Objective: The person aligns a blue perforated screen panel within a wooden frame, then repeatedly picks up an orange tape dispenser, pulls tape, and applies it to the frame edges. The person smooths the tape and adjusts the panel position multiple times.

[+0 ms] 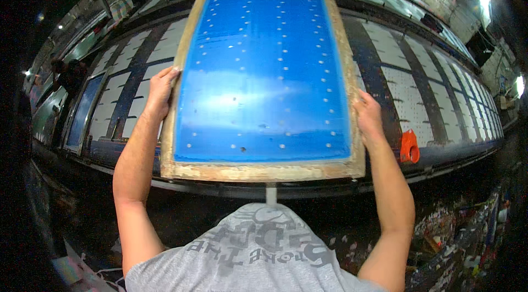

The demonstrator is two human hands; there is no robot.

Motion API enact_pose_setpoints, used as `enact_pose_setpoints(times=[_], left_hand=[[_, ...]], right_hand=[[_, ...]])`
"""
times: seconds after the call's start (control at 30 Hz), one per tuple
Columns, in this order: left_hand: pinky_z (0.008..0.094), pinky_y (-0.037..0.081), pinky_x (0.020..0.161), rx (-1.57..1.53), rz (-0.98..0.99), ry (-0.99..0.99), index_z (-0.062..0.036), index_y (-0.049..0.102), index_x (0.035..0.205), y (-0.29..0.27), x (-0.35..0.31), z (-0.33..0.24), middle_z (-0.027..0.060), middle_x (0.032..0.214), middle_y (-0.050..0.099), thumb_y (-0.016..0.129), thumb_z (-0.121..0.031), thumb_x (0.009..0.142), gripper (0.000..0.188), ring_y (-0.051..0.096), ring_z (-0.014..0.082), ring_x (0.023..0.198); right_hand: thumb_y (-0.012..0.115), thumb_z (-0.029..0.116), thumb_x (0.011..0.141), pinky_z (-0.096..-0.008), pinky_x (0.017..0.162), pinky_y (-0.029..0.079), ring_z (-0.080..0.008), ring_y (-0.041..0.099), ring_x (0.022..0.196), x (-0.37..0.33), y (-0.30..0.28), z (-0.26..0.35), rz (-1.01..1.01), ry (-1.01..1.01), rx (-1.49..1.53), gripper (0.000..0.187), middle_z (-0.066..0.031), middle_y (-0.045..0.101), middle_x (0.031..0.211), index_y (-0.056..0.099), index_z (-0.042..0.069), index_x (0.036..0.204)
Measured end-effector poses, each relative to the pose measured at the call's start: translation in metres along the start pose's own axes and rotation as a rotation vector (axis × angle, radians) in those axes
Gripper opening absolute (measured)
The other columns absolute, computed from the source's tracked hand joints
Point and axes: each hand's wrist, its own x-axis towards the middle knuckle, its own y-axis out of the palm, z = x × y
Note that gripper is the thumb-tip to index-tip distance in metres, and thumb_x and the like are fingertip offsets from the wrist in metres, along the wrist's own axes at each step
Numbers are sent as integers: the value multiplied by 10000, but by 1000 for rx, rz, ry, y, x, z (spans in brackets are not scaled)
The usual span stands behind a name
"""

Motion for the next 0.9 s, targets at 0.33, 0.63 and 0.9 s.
enact_pose_setpoints(times=[0.33, 0.63, 0.9], left_hand=[[346, 581, 901, 68, -22, -136, 41, 778, 1281, -101, 4, 115, 114, 1130, 797, 743, -282, 1066, 389, 742, 191, 984], [332, 587, 874, 42, 10, -177, 44, 791, 1293, -110, 17, 155, 115, 1095, 808, 766, -285, 1043, 414, 749, 185, 955], [331, 590, 890, 80, -12, -211, 47, 770, 1341, -103, 23, 167, 118, 1130, 808, 792, -278, 1029, 451, 751, 184, 965]], right_hand=[[596, 24, 1065, -301, 805, 593, -136, 736, 924, -42, 110, -63, 121, 228, 68, 469, -117, 790, 1160, 640, -35, 1528], [550, 3, 1066, -315, 875, 599, -159, 747, 997, -50, 133, -94, 111, 299, 50, 486, -125, 785, 1224, 617, -49, 1545], [535, -1, 1070, -321, 904, 593, -167, 743, 1047, -50, 135, -98, 86, 295, 65, 500, -134, 770, 1279, 598, -55, 1563]])
